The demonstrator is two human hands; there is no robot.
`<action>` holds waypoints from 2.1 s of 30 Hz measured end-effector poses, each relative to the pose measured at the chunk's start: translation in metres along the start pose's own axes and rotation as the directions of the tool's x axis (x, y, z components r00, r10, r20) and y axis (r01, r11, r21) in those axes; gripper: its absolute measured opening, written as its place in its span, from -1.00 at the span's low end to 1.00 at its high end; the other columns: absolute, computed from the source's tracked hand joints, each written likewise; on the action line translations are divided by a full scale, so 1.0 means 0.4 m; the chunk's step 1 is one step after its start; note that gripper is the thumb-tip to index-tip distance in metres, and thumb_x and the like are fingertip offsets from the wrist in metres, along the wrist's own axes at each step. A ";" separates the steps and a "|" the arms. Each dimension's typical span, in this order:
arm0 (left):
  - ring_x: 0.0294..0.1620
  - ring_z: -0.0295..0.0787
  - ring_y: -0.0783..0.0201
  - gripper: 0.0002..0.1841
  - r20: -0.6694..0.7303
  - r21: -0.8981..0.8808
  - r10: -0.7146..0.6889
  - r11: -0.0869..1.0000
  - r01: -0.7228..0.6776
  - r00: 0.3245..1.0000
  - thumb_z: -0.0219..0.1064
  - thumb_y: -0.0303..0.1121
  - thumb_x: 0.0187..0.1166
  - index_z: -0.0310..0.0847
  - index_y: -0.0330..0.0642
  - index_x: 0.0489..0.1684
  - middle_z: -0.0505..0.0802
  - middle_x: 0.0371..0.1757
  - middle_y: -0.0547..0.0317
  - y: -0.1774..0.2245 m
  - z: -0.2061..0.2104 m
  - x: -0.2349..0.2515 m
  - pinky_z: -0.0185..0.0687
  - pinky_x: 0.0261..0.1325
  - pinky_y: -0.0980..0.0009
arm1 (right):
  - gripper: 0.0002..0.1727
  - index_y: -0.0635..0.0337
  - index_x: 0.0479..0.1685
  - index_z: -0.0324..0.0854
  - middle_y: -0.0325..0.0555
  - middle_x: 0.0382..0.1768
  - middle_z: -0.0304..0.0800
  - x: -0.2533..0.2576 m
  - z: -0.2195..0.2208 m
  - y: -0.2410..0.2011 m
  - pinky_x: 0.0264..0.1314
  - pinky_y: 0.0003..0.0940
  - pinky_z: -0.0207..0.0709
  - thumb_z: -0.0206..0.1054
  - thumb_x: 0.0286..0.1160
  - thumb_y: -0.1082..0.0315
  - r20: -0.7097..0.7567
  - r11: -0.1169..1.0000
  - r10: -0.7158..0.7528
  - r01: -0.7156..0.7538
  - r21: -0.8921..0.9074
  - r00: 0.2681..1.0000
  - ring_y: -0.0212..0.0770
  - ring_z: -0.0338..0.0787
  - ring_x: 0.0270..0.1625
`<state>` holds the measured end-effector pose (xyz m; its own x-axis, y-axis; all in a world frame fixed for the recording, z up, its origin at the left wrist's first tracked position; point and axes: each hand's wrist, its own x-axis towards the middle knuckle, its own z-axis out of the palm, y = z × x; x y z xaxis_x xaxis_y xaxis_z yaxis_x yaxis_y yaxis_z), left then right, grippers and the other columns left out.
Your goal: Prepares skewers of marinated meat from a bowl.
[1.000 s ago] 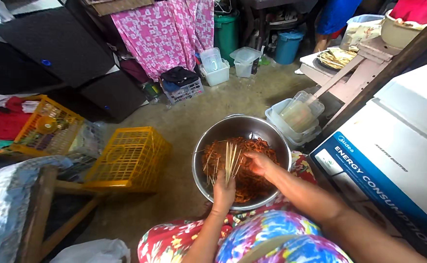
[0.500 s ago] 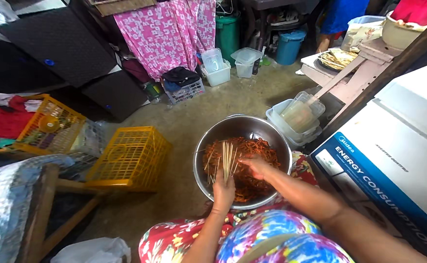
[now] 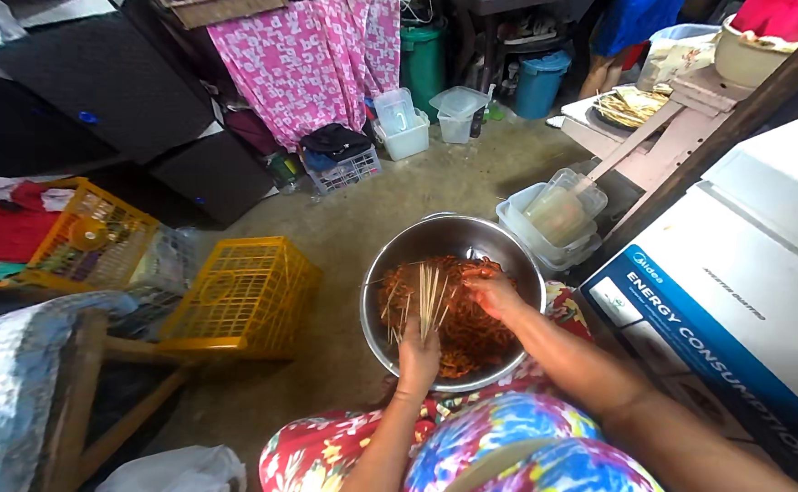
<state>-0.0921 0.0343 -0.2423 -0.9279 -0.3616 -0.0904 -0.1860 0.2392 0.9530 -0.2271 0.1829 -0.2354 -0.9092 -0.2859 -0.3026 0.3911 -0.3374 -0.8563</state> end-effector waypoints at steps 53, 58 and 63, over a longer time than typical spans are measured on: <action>-0.56 0.70 0.29 -0.70 -0.090 0.105 -0.010 0.994 0.019 0.996 0.17 -0.54 0.63 0.44 -0.40 0.29 0.71 -0.42 0.08 0.002 0.006 -0.001 0.73 -0.38 0.30 | -0.87 0.40 -0.01 0.64 -0.04 -0.25 0.79 -0.103 0.112 0.076 -0.14 -0.33 0.73 0.32 0.60 0.52 0.029 0.945 0.307 -0.302 -0.123 0.951 -0.26 0.79 -0.27; -0.55 0.70 0.26 -0.69 -0.090 0.103 -0.022 0.994 0.032 0.996 0.16 -0.55 0.63 0.42 -0.41 0.30 0.70 -0.43 0.07 -0.001 0.004 0.002 0.74 -0.36 0.27 | -0.90 0.37 -0.06 0.63 -0.04 -0.28 0.77 -0.099 0.109 0.092 -0.13 -0.25 0.75 0.33 0.60 0.51 0.071 0.930 0.343 -0.328 -0.165 0.937 -0.21 0.79 -0.28; -0.56 0.69 0.29 -0.70 -0.098 0.100 -0.038 0.994 0.048 0.994 0.18 -0.53 0.64 0.42 -0.40 0.29 0.70 -0.44 0.09 0.001 0.003 0.002 0.72 -0.38 0.30 | -0.70 0.42 0.17 0.60 0.02 -0.11 0.80 -0.053 0.066 0.010 0.00 -0.28 0.74 0.31 0.69 0.34 0.090 0.889 0.217 -0.158 -0.431 0.972 -0.22 0.82 -0.14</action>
<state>-0.0931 0.0350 -0.2424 -0.8839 -0.4573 -0.0981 -0.2619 0.3101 0.9139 -0.2024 0.1639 -0.2213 -0.7861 -0.4318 -0.4422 0.4300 0.1318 -0.8932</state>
